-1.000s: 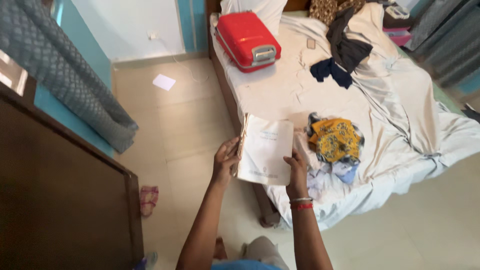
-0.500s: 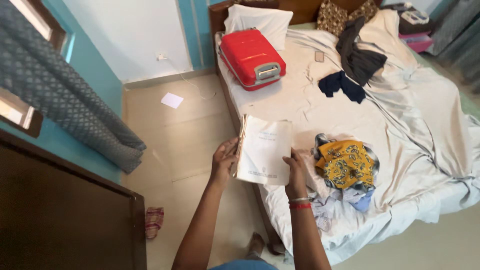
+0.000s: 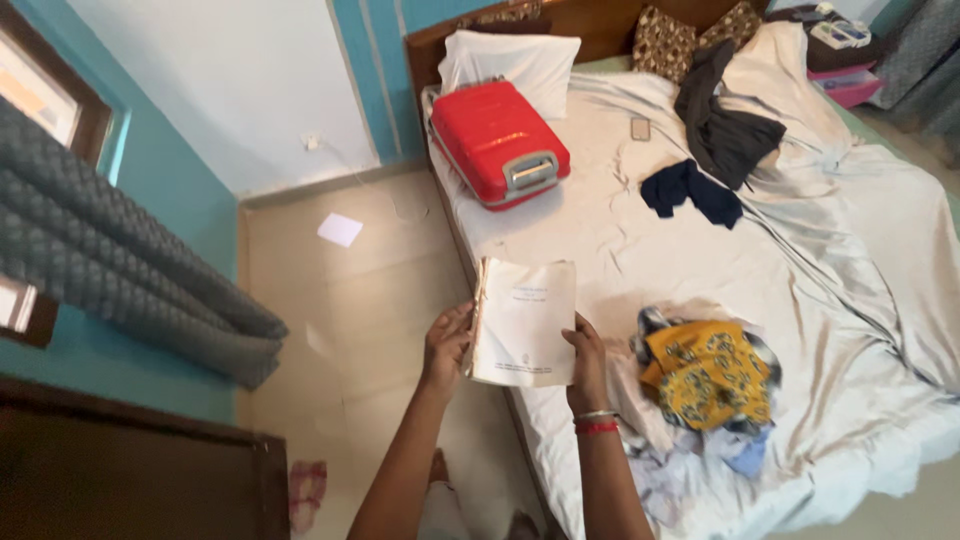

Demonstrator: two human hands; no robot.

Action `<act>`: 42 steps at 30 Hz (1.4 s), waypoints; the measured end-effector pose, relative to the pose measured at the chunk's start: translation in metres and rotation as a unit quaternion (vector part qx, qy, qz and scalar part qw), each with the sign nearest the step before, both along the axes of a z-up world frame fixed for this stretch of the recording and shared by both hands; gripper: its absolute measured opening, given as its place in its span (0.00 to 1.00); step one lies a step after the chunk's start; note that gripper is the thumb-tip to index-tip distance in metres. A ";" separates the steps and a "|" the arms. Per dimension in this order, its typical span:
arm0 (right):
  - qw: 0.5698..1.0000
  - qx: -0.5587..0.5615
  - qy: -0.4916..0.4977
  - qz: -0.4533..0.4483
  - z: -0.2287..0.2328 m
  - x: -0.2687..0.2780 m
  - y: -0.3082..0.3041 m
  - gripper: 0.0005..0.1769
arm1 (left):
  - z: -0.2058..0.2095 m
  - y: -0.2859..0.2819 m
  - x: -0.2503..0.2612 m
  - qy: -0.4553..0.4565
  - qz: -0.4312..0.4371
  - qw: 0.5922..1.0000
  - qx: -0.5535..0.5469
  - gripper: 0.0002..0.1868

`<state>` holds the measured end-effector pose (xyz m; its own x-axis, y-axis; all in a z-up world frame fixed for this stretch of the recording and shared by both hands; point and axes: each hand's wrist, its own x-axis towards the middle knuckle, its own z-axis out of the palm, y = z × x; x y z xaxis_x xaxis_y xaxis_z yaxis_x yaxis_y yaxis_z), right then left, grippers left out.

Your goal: The person takes a folded cloth from a wooden wardrobe shelf and places it on a bed. They then retrieve a yellow patterned cloth from the same shelf and place it on the bed. Finally, they take several books and papers from the wardrobe and place them on a red suitcase on the bed.

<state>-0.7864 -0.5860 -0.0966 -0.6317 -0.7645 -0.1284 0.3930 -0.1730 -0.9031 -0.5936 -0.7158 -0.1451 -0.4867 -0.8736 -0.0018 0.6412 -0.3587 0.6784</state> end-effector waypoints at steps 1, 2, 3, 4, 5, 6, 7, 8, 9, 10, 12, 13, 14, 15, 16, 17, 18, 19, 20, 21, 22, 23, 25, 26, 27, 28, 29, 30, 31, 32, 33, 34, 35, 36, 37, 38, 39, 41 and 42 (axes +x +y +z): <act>1.000 -0.003 -0.009 -0.004 -0.002 0.004 -0.007 0.28 | -0.004 -0.010 0.000 0.006 -0.005 1.000 -0.001 0.27; 1.000 -0.011 0.001 -0.003 -0.002 0.004 -0.024 0.28 | -0.003 -0.029 -0.002 0.006 -0.008 1.000 -0.001 0.26; 1.000 -0.007 0.009 -0.009 -0.002 0.002 -0.030 0.28 | -0.003 -0.040 -0.006 0.003 -0.018 1.000 0.009 0.25; 1.000 -0.003 0.016 -0.015 -0.002 0.006 -0.032 0.28 | -0.003 -0.045 -0.005 0.000 -0.027 0.999 0.020 0.24; 1.000 0.006 0.017 -0.025 0.003 0.002 -0.046 0.28 | 0.002 -0.059 -0.012 0.000 -0.031 0.999 0.026 0.24; 0.999 0.016 0.017 -0.035 0.006 0.002 -0.054 0.28 | 0.005 -0.066 -0.013 0.000 -0.034 0.999 0.031 0.25; 0.999 0.027 0.015 -0.040 0.009 0.001 -0.068 0.28 | 0.008 -0.078 -0.014 -0.001 -0.032 0.999 0.038 0.25; 0.999 0.011 0.016 -0.039 0.014 -0.006 -0.085 0.28 | 0.012 -0.098 -0.021 0.010 -0.032 0.999 0.028 0.25; 0.999 0.005 0.008 -0.039 0.014 -0.004 -0.088 0.27 | 0.010 -0.106 -0.019 0.012 -0.033 0.999 0.028 0.25; 0.999 -0.001 0.001 -0.039 0.013 0.000 -0.095 0.27 | 0.009 -0.113 -0.018 0.014 -0.035 0.999 0.028 0.25; 0.998 0.032 -0.006 -0.061 0.013 0.006 -0.109 0.28 | 0.006 -0.128 -0.018 0.022 -0.043 0.998 0.035 0.24; 0.996 0.045 -0.009 -0.072 0.014 0.008 -0.118 0.29 | 0.006 -0.138 -0.019 0.026 -0.049 0.998 0.035 0.24; 0.997 0.036 -0.007 -0.070 0.015 0.007 -0.127 0.29 | 0.007 -0.149 -0.022 0.027 -0.053 0.998 0.029 0.24; 0.997 0.032 -0.010 -0.071 0.014 0.010 -0.128 0.29 | 0.006 -0.154 -0.021 0.024 -0.062 0.997 0.028 0.23; 0.997 0.028 -0.013 -0.073 0.013 0.013 -0.130 0.29 | 0.004 -0.160 -0.021 0.020 -0.070 0.997 0.028 0.23; 0.996 0.037 -0.021 -0.076 0.013 0.015 -0.130 0.29 | 0.003 -0.164 -0.021 0.023 -0.078 0.996 0.033 0.23; 0.995 0.046 -0.028 -0.078 0.013 0.015 -0.133 0.29 | 0.002 -0.169 -0.021 0.027 -0.087 0.995 0.038 0.23; 0.995 0.052 -0.033 -0.077 0.014 0.015 -0.137 0.29 | 0.001 -0.175 -0.021 0.032 -0.091 0.995 0.040 0.23; 0.995 0.055 -0.035 -0.080 0.015 0.016 -0.138 0.29 | 0.000 -0.175 -0.022 0.026 -0.092 0.995 0.042 0.23; 0.995 0.054 -0.035 -0.078 0.017 0.011 -0.143 0.29 | 0.001 -0.179 -0.026 0.022 -0.089 0.995 0.041 0.23; 0.995 0.053 -0.035 -0.076 0.019 0.006 -0.149 0.29 | 0.001 -0.184 -0.031 0.017 -0.086 0.995 0.040 0.23; 0.995 0.058 -0.035 -0.077 0.020 0.002 -0.154 0.29 | 0.001 -0.189 -0.034 0.017 -0.091 0.994 0.049 0.23; 0.994 0.066 -0.036 -0.076 0.020 -0.009 -0.166 0.29 | -0.002 -0.200 -0.042 0.017 -0.099 0.993 0.067 0.22; 0.994 0.068 -0.036 -0.077 0.019 -0.018 -0.175 0.29 | -0.004 -0.208 -0.050 0.019 -0.096 0.993 0.063 0.22; 0.994 0.071 -0.038 -0.076 0.016 -0.024 -0.181 0.29 | -0.007 -0.214 -0.056 0.018 -0.091 0.994 0.062 0.22; 0.994 0.074 -0.041 -0.075 0.012 -0.032 -0.185 0.29 | -0.012 -0.218 -0.062 0.018 -0.085 0.994 0.060 0.22; 0.994 0.065 -0.044 -0.072 0.009 -0.040 -0.193 0.29 | -0.014 -0.226 -0.070 0.022 -0.083 0.995 0.058 0.22; 0.995 0.057 -0.047 -0.070 0.005 -0.048 -0.201 0.29 | -0.016 -0.231 -0.077 0.027 -0.080 0.995 0.057 0.21; 0.995 0.044 -0.047 -0.072 0.002 -0.060 -0.207 0.29 | -0.017 -0.238 -0.089 0.035 -0.082 0.995 0.052 0.21; 0.997 0.023 -0.039 -0.067 0.000 -0.075 -0.217 0.28 | -0.016 -0.251 -0.103 0.040 -0.082 0.995 0.035 0.22; 0.997 0.013 -0.039 -0.065 -0.005 -0.084 -0.220 0.28 | -0.016 -0.259 -0.111 0.036 -0.085 0.995 0.028 0.22; 0.997 0.002 -0.038 -0.064 -0.008 -0.092 -0.224 0.28 | -0.015 -0.264 -0.119 0.033 -0.088 0.995 0.022 0.23; 0.997 0.010 -0.041 -0.068 -0.009 -0.102 -0.228 0.28 | -0.012 -0.268 -0.129 0.030 -0.090 0.995 0.033 0.23; 0.996 0.018 -0.043 -0.072 -0.009 -0.110 -0.232 0.28 | -0.008 -0.270 -0.137 0.027 -0.093 0.994 0.044 0.22; 0.996 0.021 -0.042 -0.073 -0.007 -0.123 -0.241 0.28 | -0.001 -0.279 -0.149 0.027 -0.093 0.994 0.050 0.22; 0.996 0.024 -0.043 -0.081 -0.005 -0.133 -0.248 0.28 | 0.004 -0.284 -0.160 0.031 -0.094 0.994 0.044 0.22; 0.995 0.028 -0.043 -0.086 -0.006 -0.141 -0.253 0.28 | 0.005 -0.285 -0.168 0.034 -0.091 0.994 0.039 0.22; 0.995 0.026 -0.043 -0.087 -0.010 -0.157 -0.261 0.28 | 0.004 -0.291 -0.184 0.043 -0.089 0.995 0.034 0.22; 0.995 0.021 -0.042 -0.084 -0.013 -0.164 -0.263 0.28 | 0.002 -0.295 -0.191 0.049 -0.089 0.994 0.032 0.22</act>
<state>-0.9507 -0.8493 -0.1092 -0.7351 -0.6427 -0.2157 0.4369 -0.2059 -0.8756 -0.7845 -1.0109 -0.1429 -0.6341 -0.7732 -0.0005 0.6254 -0.5132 0.5878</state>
